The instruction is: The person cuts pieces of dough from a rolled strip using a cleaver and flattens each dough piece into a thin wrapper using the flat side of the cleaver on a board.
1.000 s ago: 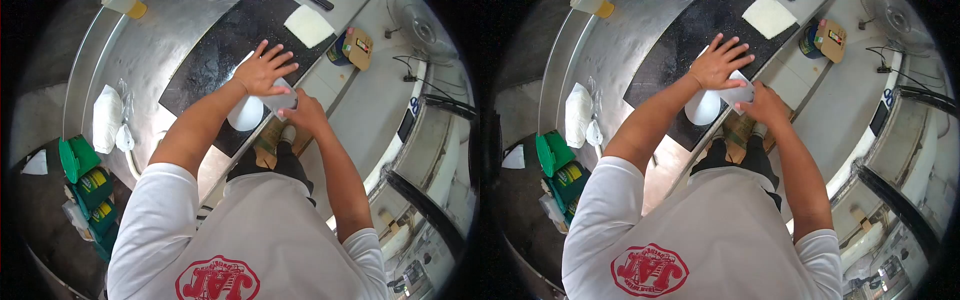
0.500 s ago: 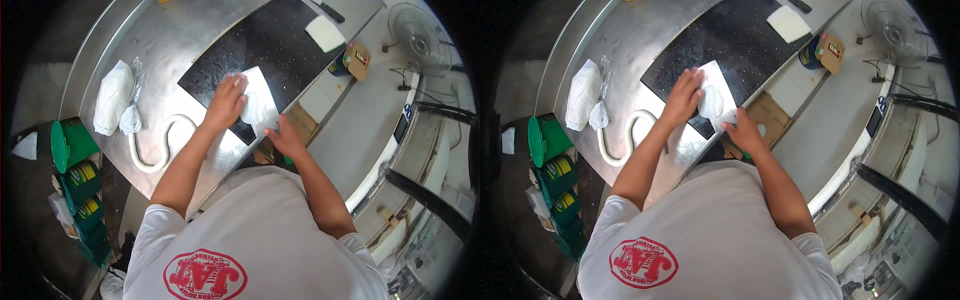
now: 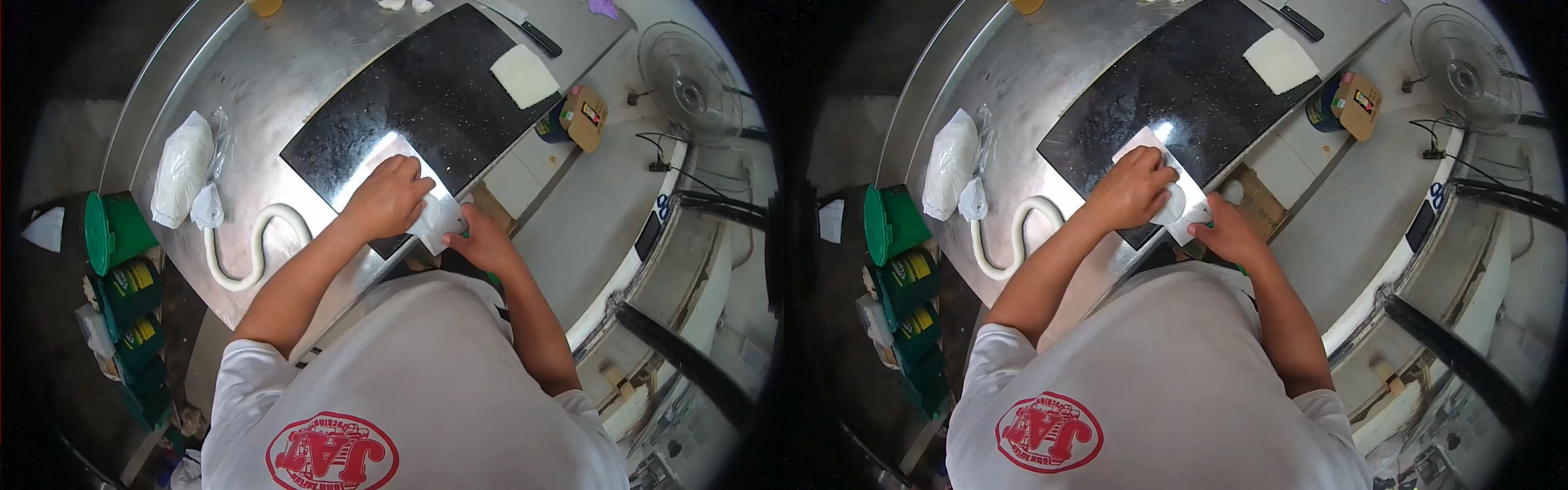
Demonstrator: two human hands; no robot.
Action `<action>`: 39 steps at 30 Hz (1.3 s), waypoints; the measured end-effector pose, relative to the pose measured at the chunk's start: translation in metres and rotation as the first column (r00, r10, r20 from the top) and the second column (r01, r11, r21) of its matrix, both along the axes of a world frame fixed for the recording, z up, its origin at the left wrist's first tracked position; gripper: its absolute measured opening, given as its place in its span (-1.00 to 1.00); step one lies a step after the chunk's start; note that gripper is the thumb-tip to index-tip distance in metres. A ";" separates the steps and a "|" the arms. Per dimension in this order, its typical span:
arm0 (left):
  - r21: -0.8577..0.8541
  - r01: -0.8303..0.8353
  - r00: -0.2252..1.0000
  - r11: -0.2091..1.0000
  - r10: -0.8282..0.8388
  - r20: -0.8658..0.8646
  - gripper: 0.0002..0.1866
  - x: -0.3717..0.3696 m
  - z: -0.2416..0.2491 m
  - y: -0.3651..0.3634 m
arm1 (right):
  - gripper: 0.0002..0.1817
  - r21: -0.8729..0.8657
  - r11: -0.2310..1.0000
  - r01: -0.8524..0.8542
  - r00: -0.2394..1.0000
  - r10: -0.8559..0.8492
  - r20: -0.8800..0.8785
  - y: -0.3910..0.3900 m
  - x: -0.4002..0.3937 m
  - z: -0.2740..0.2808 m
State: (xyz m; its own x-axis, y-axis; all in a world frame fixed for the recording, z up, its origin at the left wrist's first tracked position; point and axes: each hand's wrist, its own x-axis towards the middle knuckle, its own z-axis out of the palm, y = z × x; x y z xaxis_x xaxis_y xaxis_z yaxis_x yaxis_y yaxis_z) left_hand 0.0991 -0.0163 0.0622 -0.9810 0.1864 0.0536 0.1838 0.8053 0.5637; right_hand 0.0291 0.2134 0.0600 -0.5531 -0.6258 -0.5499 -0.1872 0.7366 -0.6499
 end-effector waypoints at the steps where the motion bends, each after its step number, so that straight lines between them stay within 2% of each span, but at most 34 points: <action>1: -0.006 -0.008 1.000 1.000 0.008 0.015 -0.68 -0.004 0.001 0.003 | -0.48 -0.006 1.000 -0.008 1.000 0.008 0.015 0.006 -0.006 -0.003; 3: -0.011 0.062 0.998 0.998 -0.062 -0.026 -0.70 -0.020 0.007 0.006 | -0.50 -0.135 0.991 -0.019 0.998 0.027 0.062 0.018 -0.027 -0.010; 4: -0.042 0.095 0.986 0.995 -0.099 -0.134 -0.73 -0.030 0.006 0.009 | -0.50 -0.155 0.988 -0.017 0.997 0.028 0.066 0.025 -0.037 -0.015; 5: -0.062 0.100 0.986 0.993 -0.108 -0.131 -0.73 -0.040 0.008 0.013 | -0.51 -0.177 0.984 -0.032 0.996 0.047 0.078 0.033 -0.047 -0.020; 7: -0.005 0.155 0.986 0.988 -0.154 0.068 -0.75 -0.059 0.011 0.024 | -0.52 -0.209 0.977 -0.041 0.994 0.060 0.087 0.043 -0.074 -0.022; 8: -0.004 0.149 0.985 0.989 -0.149 0.084 -0.66 -0.069 0.008 0.030 | -0.52 -0.169 0.982 -0.084 0.991 0.101 0.092 0.049 -0.086 -0.021; 9: -0.007 0.151 0.984 0.988 -0.150 0.091 -0.66 -0.078 0.011 0.037 | -0.53 -0.124 0.984 -0.130 0.984 0.143 0.102 0.056 -0.096 -0.019; 12: 0.041 0.151 0.981 0.988 -0.155 0.114 -0.70 -0.112 0.019 0.057 | -0.53 -0.164 0.978 -0.126 0.989 0.138 0.062 0.076 -0.126 -0.007; 15: 0.116 0.159 0.973 0.981 -0.175 0.148 -0.72 -0.140 0.023 0.076 | -0.52 -0.149 0.982 -0.118 0.990 0.128 0.057 0.095 -0.155 -0.003; 16: 0.189 0.129 0.966 0.973 -0.167 0.200 -0.73 -0.149 0.026 0.082 | -0.52 -0.148 0.982 -0.120 0.990 0.130 0.060 0.103 -0.161 -0.004; 18: 0.309 0.090 0.951 0.947 -0.174 0.255 -0.76 -0.168 0.040 0.091 | -0.51 -0.168 0.985 -0.047 0.989 0.070 0.131 0.116 -0.176 -0.001; 19: 0.309 0.090 0.954 0.947 -0.171 0.248 -0.76 -0.178 0.047 0.092 | -0.51 -0.174 0.985 -0.024 0.987 0.051 0.150 0.120 -0.184 0.004; 21: 0.466 0.004 0.949 0.885 -0.150 0.276 -0.82 -0.198 0.060 0.089 | -0.53 0.030 0.998 0.052 0.965 -0.058 0.255 0.129 -0.195 0.019; 22: 0.506 -0.039 0.967 0.862 -0.096 0.237 -0.85 -0.208 0.067 0.083 | -0.53 0.029 0.998 0.047 0.967 -0.052 0.250 0.137 -0.197 0.013; 23: 0.510 -0.047 0.991 0.859 -0.026 0.134 -0.84 -0.218 0.070 0.075 | -0.56 -0.066 0.994 0.083 0.980 -0.070 0.184 0.150 -0.199 -0.002; 24: 0.587 -0.226 0.966 0.778 0.101 0.238 -0.84 -0.230 0.065 0.065 | -0.59 -0.165 0.980 0.111 0.989 -0.092 0.119 0.159 -0.201 -0.012; 25: 0.690 -0.353 0.933 0.632 0.180 0.312 -0.83 -0.241 0.065 0.054 | -0.59 -0.165 0.981 0.104 0.990 -0.085 0.114 0.164 -0.201 -0.015; 26: 0.740 -0.435 0.898 0.514 0.302 0.319 -0.82 -0.257 0.060 0.043 | -0.61 -0.232 0.955 0.183 0.980 -0.158 0.123 0.168 -0.200 -0.017; 27: 0.845 -0.417 0.889 0.334 0.344 0.303 -0.78 -0.275 0.043 0.024 | -0.64 -0.297 0.919 0.259 0.964 -0.227 0.138 0.170 -0.200 -0.018; 28: 0.825 -0.497 0.826 0.268 0.437 0.356 -0.75 -0.290 0.030 0.005 | -0.64 -0.297 0.921 0.251 0.966 -0.219 0.137 0.171 -0.199 -0.017; 29: 0.799 -0.547 0.770 0.251 0.526 0.361 -0.68 -0.300 0.010 -0.011 | -0.67 -0.264 0.907 0.328 0.938 -0.279 0.206 0.172 -0.200 -0.016; 30: 0.735 -0.649 0.620 0.195 0.696 0.362 -0.65 -0.302 -0.011 -0.018 | -0.69 -0.223 0.889 0.400 0.902 -0.338 0.270 0.173 -0.199 -0.015; 31: 0.673 -0.731 0.439 0.113 0.833 0.337 -0.62 -0.302 -0.023 -0.019 | -0.69 -0.222 0.894 0.388 0.907 -0.328 0.264 0.174 -0.198 -0.014; 32: 0.678 -0.728 0.430 0.101 0.838 0.336 -0.62 -0.296 -0.037 -0.016 | -0.71 -0.222 0.897 0.382 0.908 -0.319 0.270 0.173 -0.197 -0.012; 34: 0.388 -0.801 0.456 0.456 0.885 -0.099 -0.59 -0.269 -0.049 0.014 | -0.73 -0.224 0.907 0.355 0.916 -0.290 0.278 0.167 -0.197 -0.015; 35: 0.411 -0.724 0.577 0.553 0.813 -0.077 -0.64 -0.255 -0.027 0.054 | -0.76 -0.221 0.895 0.388 0.874 -0.281 0.397 0.163 -0.195 -0.019; 36: 0.314 -0.606 0.718 0.731 0.673 -0.180 -0.69 -0.243 -0.047 0.080 | -0.78 -0.208 0.887 0.413 0.817 -0.260 0.515 0.158 -0.192 -0.025; 37: 0.288 -0.320 0.853 0.903 0.407 -0.328 -0.72 -0.236 -0.068 0.100 | -0.78 -0.199 0.906 0.375 0.821 -0.225 0.524 0.155 -0.192 -0.032; 38: 0.080 -0.228 0.941 0.970 0.240 -0.238 -0.73 -0.229 -0.056 0.125 | -0.75 -0.184 0.908 0.377 0.762 -0.191 0.618 0.150 -0.192 -0.040; 39: 0.160 -0.089 0.882 0.983 0.152 -0.445 -0.75 -0.224 -0.061 0.147 | -0.70 -0.160 0.912 0.378 0.691 -0.164 0.704 0.145 -0.191 -0.045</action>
